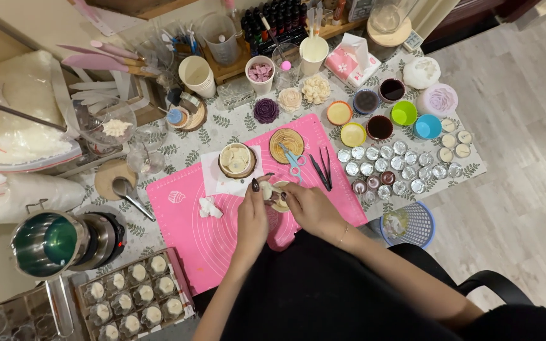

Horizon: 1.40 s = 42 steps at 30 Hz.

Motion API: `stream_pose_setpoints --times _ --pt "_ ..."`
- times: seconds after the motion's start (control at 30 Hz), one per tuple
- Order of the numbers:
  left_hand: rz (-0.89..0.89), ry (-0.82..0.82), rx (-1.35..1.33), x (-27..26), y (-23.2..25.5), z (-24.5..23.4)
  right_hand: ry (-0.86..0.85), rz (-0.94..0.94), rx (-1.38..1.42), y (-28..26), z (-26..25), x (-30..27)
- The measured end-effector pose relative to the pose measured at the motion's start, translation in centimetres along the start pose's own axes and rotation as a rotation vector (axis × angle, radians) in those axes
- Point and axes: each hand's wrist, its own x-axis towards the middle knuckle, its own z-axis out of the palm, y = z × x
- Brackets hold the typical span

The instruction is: Preparing and filling tea light candles by placing wicks and pouring colored wax into metal cups.

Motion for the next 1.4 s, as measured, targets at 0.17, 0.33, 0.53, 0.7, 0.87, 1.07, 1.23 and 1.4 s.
stream_pose_setpoints --times 0.17,0.33,0.53,0.7,0.87,1.07,1.23,1.4 --pt "0.049 0.071 0.228 0.4 -1.3 0.6 0.026 0.031 -0.066 1.4 1.6 -1.0" --pt "0.069 0.081 0.278 0.3 -0.6 1.2 0.005 0.168 -0.003 2.6 1.7 -1.4" --pt "0.042 0.065 0.270 0.5 -3.4 1.0 -0.081 0.219 0.302 4.6 1.3 -1.6" --pt "-0.101 0.015 0.001 0.0 -1.9 1.5 -0.087 0.143 0.182 2.5 -0.3 -1.1" --pt "-0.179 0.013 0.041 0.2 -0.2 1.3 -0.068 0.082 0.046 4.1 -0.1 -0.9" --pt "0.092 -0.035 0.345 0.0 -3.2 1.4 -0.047 0.031 -0.157 6.0 -0.1 -0.9" --pt "0.185 -0.038 0.480 -0.1 -3.3 1.7 0.040 -0.035 -0.280 8.7 0.4 -1.2" --pt "-0.010 -0.075 0.268 0.6 -6.1 0.9 0.089 -0.233 -0.433 11.5 2.3 -1.6"
